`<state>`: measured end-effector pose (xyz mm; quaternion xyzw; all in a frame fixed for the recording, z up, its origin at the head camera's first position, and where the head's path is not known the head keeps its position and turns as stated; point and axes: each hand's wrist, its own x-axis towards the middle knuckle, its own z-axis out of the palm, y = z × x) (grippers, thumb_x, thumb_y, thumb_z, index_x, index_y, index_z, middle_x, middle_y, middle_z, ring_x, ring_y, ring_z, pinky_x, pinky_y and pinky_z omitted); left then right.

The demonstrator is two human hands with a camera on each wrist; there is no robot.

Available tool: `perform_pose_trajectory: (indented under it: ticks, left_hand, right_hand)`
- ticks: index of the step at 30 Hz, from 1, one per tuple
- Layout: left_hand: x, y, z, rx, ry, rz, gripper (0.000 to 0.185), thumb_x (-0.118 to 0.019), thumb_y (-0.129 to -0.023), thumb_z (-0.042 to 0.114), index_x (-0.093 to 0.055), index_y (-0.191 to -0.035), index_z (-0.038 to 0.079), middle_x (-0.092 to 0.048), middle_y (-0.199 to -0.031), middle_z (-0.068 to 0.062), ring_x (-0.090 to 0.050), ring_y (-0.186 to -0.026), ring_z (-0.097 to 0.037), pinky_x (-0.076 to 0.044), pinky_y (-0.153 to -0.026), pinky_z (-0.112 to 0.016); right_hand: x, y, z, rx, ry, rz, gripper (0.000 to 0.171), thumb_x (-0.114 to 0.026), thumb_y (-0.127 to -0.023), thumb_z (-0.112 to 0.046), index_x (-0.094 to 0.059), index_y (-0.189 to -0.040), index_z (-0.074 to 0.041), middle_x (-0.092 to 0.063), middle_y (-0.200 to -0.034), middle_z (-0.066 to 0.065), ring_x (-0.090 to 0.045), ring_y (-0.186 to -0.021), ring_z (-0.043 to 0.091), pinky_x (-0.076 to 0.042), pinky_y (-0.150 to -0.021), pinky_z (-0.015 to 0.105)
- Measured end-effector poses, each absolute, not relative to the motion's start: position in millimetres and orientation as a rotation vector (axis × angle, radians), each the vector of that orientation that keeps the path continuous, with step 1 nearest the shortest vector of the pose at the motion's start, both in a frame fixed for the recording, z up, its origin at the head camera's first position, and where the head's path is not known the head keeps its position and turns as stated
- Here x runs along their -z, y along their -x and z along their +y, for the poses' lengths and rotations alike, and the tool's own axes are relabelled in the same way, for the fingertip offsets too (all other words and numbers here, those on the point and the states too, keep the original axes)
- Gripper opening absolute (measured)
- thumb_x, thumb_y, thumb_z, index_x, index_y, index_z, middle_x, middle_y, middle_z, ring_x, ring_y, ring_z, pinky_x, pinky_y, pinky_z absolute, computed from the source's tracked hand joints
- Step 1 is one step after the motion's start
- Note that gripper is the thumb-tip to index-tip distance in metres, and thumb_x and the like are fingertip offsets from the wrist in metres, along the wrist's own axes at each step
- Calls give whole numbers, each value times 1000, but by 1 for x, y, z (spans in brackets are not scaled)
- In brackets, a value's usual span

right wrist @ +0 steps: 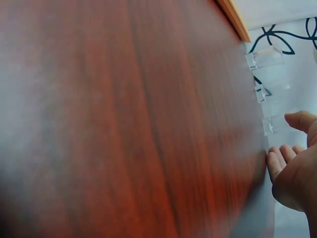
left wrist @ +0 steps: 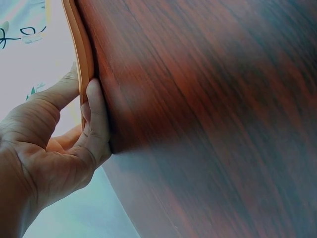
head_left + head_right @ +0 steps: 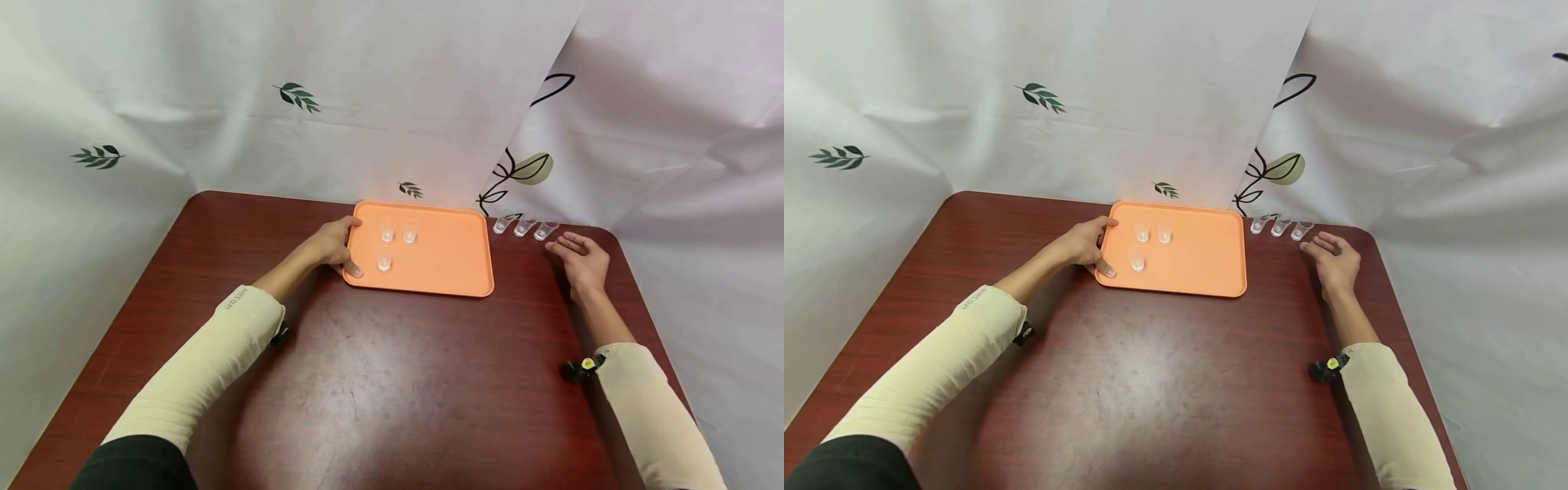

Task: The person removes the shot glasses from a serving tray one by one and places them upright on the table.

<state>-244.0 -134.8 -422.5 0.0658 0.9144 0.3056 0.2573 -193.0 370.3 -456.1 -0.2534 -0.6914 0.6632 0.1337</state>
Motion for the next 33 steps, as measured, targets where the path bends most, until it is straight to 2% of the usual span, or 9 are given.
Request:
perform_pose_trajectory:
  ticks: [5,9,12,17,22,30,33]
  left_hand:
    - [435,254,-139,-843,-181,2479,133,-109,-73,12,-29,-179,15,-39,-175,-31,-75,-80,-26,-70,-63,-35]
    - [453,268,-142,-852,-152,2477,138,-112,-67,13,-30,-179,20,-40,-176,-25,-77,-96,-33,-72,-65,-39]
    - [457,270,-142,-841,-155,2486,141,-113,-65,15,-30,-179,21,-41,-176,-24,-72,-107,-36,-71,-65,-38]
    - [454,268,-141,-847,-163,2485,140,-113,-65,15,-32,-178,19,-41,-176,-26,-71,-109,-36,-71,-65,-37]
    - [459,272,-144,-866,-155,2474,141,-114,-64,14,-31,-178,19,-40,-176,-24,-73,-103,-33,-71,-65,-38]
    - [458,271,-142,-889,-142,2457,141,-113,-66,11,-30,-179,21,-38,-177,-24,-78,-80,-29,-72,-65,-40]
    - [458,271,-143,-892,-137,2452,141,-113,-66,11,-30,-179,21,-38,-176,-25,-78,-77,-29,-72,-65,-40]
  right_hand:
    - [455,186,370,-1979,714,-1984,51,-92,-88,3,-74,-135,-5,-84,-91,-17,-77,-81,-7,-61,-74,6]
    - [454,179,368,-2018,696,-1978,50,-91,-88,5,-74,-134,-5,-85,-93,-15,-79,-80,-6,-63,-76,8]
    - [454,174,365,-2034,679,-1995,49,-92,-88,4,-75,-133,-8,-85,-95,-15,-79,-82,-6,-63,-78,8]
    - [454,166,358,-2043,629,-2037,48,-93,-89,1,-75,-133,-9,-85,-97,-15,-80,-85,-6,-63,-81,8]
    - [456,162,347,-2039,566,-2068,48,-93,-90,0,-75,-133,-6,-86,-100,-14,-80,-88,-6,-63,-83,7]
    - [457,161,325,-2021,482,-2126,51,-94,-90,-2,-74,-137,-1,-86,-103,-14,-80,-93,-5,-63,-86,8]
    - [458,163,315,-2020,438,-2153,51,-93,-91,-2,-73,-138,0,-86,-106,-13,-80,-95,-5,-63,-87,8]
